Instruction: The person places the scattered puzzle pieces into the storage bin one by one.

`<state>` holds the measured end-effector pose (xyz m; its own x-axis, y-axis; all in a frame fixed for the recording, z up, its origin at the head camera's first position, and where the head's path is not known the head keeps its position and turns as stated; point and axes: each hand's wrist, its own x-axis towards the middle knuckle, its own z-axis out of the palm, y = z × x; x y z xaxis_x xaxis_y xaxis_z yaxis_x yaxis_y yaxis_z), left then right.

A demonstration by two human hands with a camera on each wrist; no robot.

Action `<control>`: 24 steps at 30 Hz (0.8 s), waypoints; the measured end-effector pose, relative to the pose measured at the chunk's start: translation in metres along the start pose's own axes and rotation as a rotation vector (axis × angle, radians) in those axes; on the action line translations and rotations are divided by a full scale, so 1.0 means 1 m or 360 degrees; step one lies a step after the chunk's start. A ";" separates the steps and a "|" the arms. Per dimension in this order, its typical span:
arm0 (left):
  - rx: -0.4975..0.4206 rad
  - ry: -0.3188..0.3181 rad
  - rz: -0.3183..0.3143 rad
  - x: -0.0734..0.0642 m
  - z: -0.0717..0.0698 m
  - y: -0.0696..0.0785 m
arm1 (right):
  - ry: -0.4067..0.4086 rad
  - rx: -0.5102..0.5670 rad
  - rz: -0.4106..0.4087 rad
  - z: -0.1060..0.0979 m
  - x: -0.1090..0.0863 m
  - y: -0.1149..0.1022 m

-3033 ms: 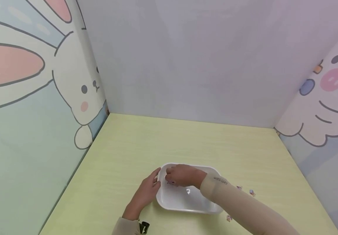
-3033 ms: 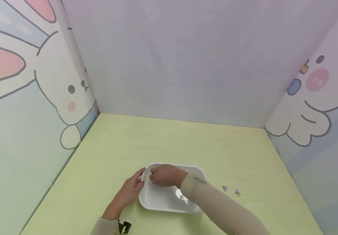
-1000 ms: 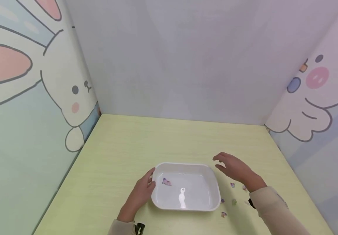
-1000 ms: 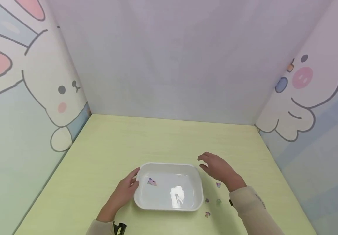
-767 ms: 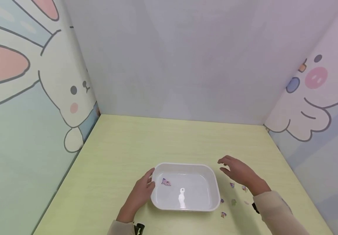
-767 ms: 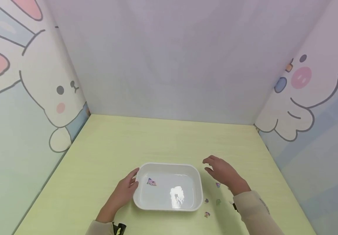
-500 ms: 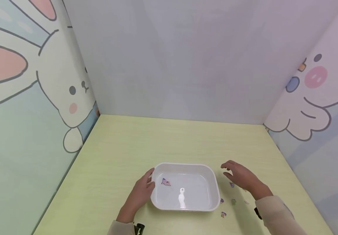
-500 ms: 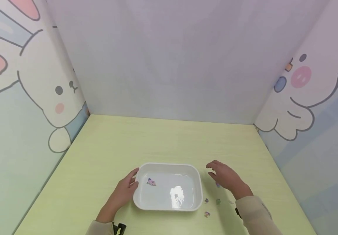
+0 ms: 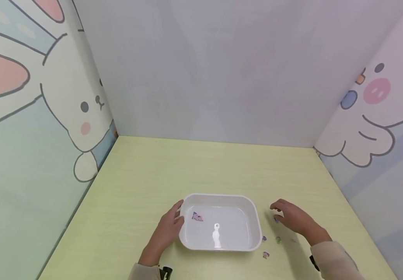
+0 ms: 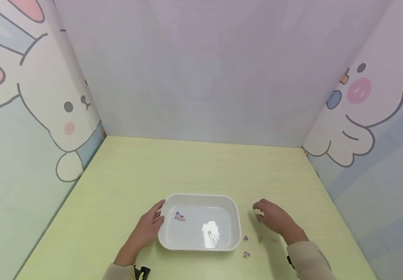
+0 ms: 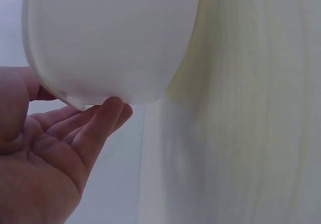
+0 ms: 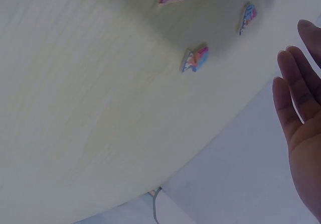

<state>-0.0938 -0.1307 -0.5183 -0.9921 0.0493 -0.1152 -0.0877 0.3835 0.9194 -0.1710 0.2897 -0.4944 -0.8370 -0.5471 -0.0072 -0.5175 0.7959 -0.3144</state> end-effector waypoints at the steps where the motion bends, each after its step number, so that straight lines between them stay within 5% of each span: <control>1: 0.0000 0.0001 0.0002 0.000 0.000 0.000 | -0.0006 0.0002 -0.0004 0.001 -0.001 0.001; 24: -0.0019 -0.0015 0.0029 0.000 -0.002 0.000 | -0.0109 0.0044 0.0039 0.015 -0.009 0.015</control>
<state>-0.0940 -0.1325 -0.5174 -0.9927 0.0646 -0.1021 -0.0710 0.3714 0.9257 -0.1691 0.3027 -0.5131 -0.8347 -0.5449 -0.0797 -0.4912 0.8021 -0.3397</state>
